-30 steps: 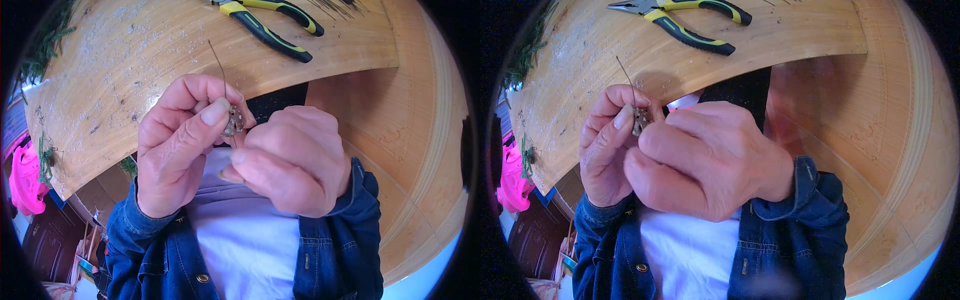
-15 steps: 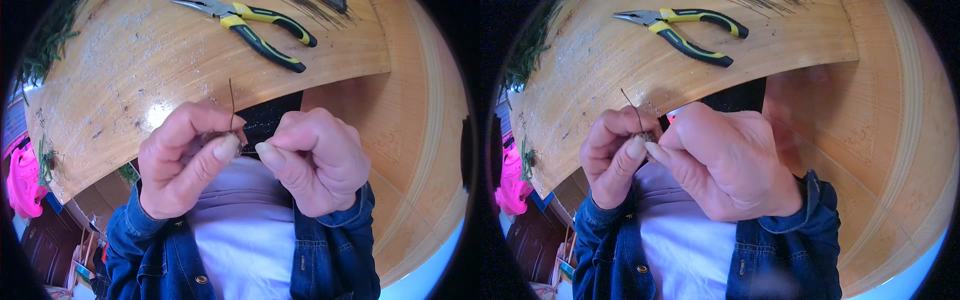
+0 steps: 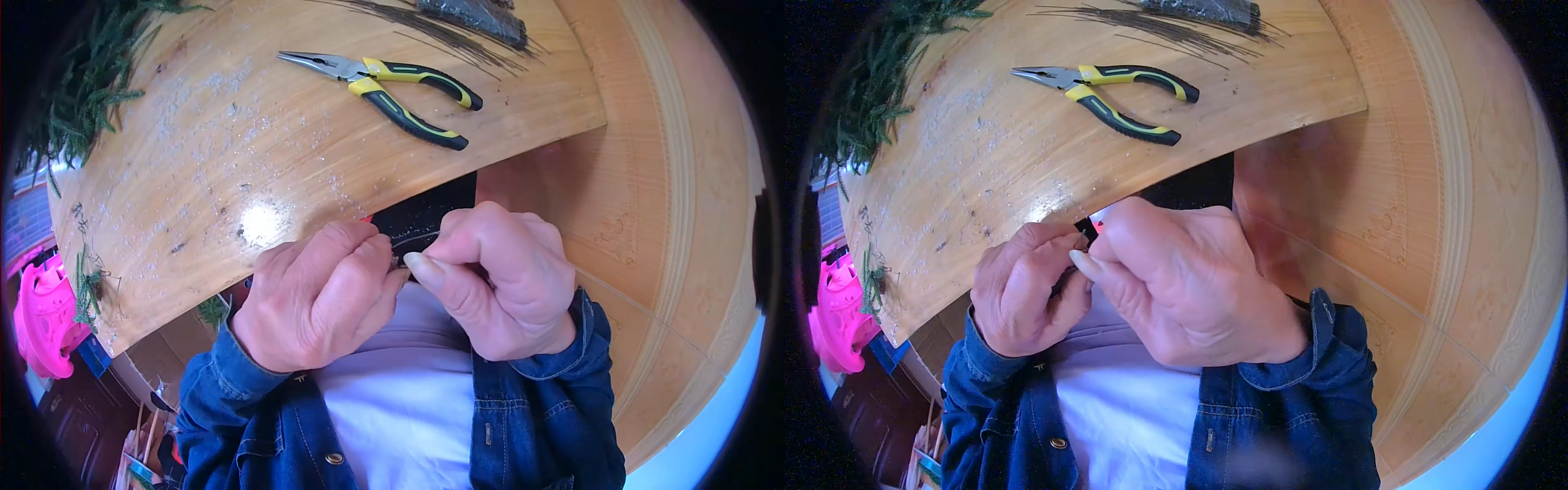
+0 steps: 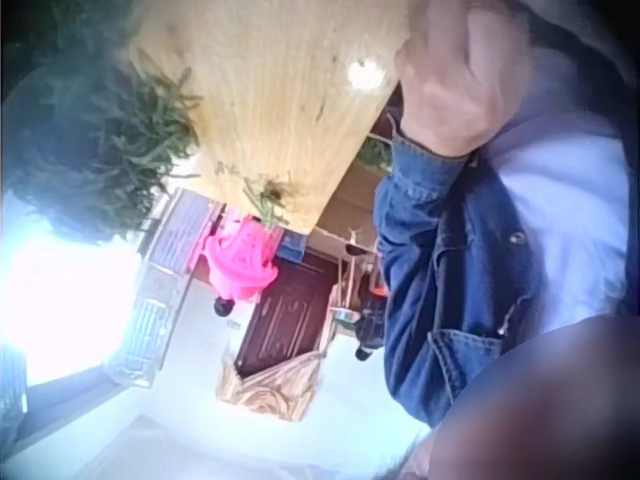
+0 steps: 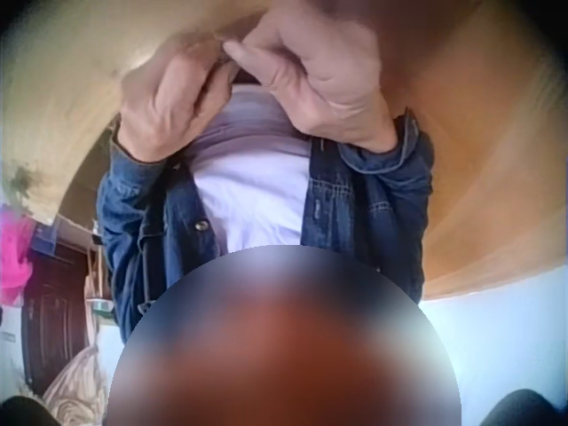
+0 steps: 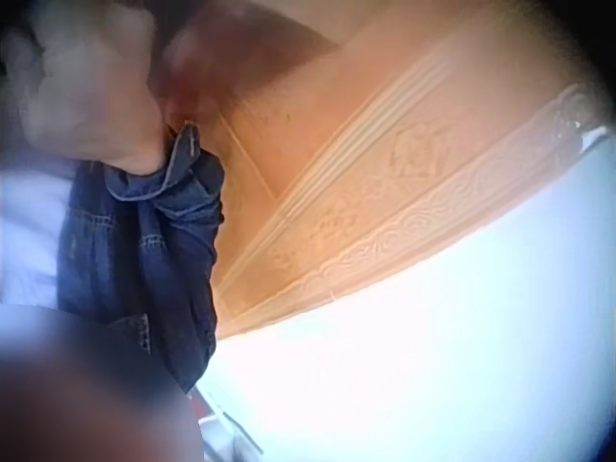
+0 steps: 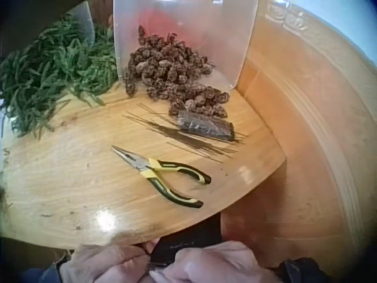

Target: Assembling pine branches and pine cones together using wire and pliers for decorative purposes.

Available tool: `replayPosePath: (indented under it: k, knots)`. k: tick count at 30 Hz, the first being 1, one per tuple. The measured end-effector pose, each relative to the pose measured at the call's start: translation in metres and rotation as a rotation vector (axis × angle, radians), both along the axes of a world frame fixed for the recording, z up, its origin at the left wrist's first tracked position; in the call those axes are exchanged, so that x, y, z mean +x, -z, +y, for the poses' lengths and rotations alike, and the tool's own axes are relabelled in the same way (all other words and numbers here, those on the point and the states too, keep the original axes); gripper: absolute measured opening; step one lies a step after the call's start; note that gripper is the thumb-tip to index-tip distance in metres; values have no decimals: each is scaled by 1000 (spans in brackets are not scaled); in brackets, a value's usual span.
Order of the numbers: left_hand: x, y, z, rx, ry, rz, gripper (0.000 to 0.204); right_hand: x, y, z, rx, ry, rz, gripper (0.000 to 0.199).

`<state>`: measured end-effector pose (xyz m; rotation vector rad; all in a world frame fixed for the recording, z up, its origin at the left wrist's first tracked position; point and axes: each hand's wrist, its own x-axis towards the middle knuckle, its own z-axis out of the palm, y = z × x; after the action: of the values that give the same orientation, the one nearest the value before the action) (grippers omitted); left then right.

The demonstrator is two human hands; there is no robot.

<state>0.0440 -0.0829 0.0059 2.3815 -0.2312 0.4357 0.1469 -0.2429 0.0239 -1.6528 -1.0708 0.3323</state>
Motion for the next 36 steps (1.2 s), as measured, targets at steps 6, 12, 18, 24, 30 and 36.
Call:
replayPosePath:
  k: [6,12,18,24,30,36]
  knots:
    - [-7,0,5,-304,84,53,24,6,-16,-11,-91,79,842,13]
    - [-6,-9,11,-383,121,55,33,0,12,10,113,-102,528,13]
    - [-12,-10,8,-220,37,62,36,1,19,18,177,-134,46,8]
    - [-19,-8,4,-208,-41,44,39,-5,14,22,161,-88,39,7]
    - [-20,-9,7,-184,-24,40,36,-10,14,22,157,-41,161,6]
    - [-20,-3,7,-214,-55,17,30,-20,16,22,163,39,215,7]
